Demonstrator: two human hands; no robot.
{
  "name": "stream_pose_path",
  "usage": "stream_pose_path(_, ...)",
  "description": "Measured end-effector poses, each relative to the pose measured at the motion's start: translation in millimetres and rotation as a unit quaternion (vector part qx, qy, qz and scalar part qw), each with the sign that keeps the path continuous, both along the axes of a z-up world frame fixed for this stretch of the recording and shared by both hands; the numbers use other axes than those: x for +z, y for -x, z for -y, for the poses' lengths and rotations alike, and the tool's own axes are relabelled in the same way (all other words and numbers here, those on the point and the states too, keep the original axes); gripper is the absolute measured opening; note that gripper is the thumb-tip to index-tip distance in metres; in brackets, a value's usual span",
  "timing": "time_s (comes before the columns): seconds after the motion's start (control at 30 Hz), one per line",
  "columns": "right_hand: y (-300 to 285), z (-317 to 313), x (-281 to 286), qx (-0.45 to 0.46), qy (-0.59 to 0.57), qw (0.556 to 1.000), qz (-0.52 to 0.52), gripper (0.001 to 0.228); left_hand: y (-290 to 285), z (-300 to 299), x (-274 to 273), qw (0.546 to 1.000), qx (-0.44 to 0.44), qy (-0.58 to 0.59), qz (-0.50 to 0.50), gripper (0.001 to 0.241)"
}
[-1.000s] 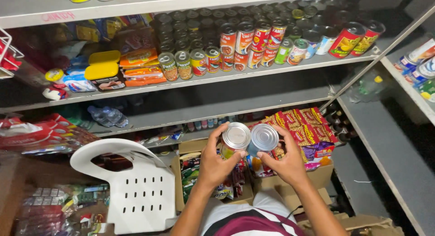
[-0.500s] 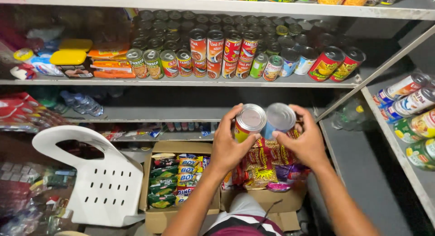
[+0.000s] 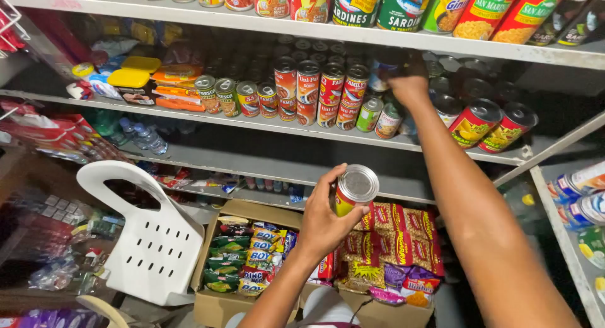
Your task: Organizing and rearranging canned goods on shelves.
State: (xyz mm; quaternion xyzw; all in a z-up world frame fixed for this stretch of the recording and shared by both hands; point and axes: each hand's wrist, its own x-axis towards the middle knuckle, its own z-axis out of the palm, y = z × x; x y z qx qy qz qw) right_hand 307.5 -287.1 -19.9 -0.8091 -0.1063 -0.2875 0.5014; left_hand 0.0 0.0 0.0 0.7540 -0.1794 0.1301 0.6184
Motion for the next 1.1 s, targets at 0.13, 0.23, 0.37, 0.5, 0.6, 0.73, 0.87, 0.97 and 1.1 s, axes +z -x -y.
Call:
stream_pose_path(0.13, -37.4, -7.7, 0.5, 0.036, 0.013, 0.99, 0.136, 0.066, -2.1, -0.2, -4.3, 0.994, -0.03, 0.053, -0.086, 0.077)
stream_pose_path(0.23, -38.1, -24.3, 15.3, 0.02, -0.096, 0.988, -0.116, 0.046, -5.8, -0.6, -9.9, 1.0, 0.025, 0.008, -0.014, 0.078)
stream_pose_path(0.37, -51.6, -12.9, 5.0, -0.045, -0.003, 0.998, -0.034, 0.054, -8.9, 0.5, -7.6, 0.999, 0.012, 0.036, -0.033, 0.077)
stream_pose_path(0.5, -52.4, 4.6, -6.0, 0.019, 0.053, 0.998, 0.042, 0.061, -14.5, 9.6, -8.5, 1.0, 0.015, 0.019, -0.019, 0.078)
stream_pose_path(0.6, -40.4, 12.7, -5.2, 0.049, -0.084, 0.987, -0.126, 0.063, -22.2, 18.9, -2.7, 0.999, -0.009, 0.023, -0.029, 0.077)
stream_pose_path(0.73, 34.2, 23.3, 10.4, 0.008, 0.04, 0.999, -0.021, 0.052, -43.3, 32.5, -0.4, 0.998, -0.032, 0.03, -0.047, 0.078)
stream_pose_path(0.87, 140.4, 21.1, 44.4, 0.184, -0.025, 0.972, -0.146, 0.056, -86.1, 60.1, -0.2, 0.998, -0.035, 0.059, -0.005, 0.075)
stream_pose_path(0.97, 180.9, 3.7, 51.6, 0.222, -0.006, 0.951, -0.215, 0.071, -117.6, 84.2, 3.1, 0.997, -0.032, 0.065, 0.017, 0.074)
stream_pose_path(1.1, 175.4, 4.7, 37.9, 0.118, 0.1, 0.983, -0.094, 0.081, -151.3, 117.5, 17.0, 0.994, -0.042, 0.073, 0.073, 0.071)
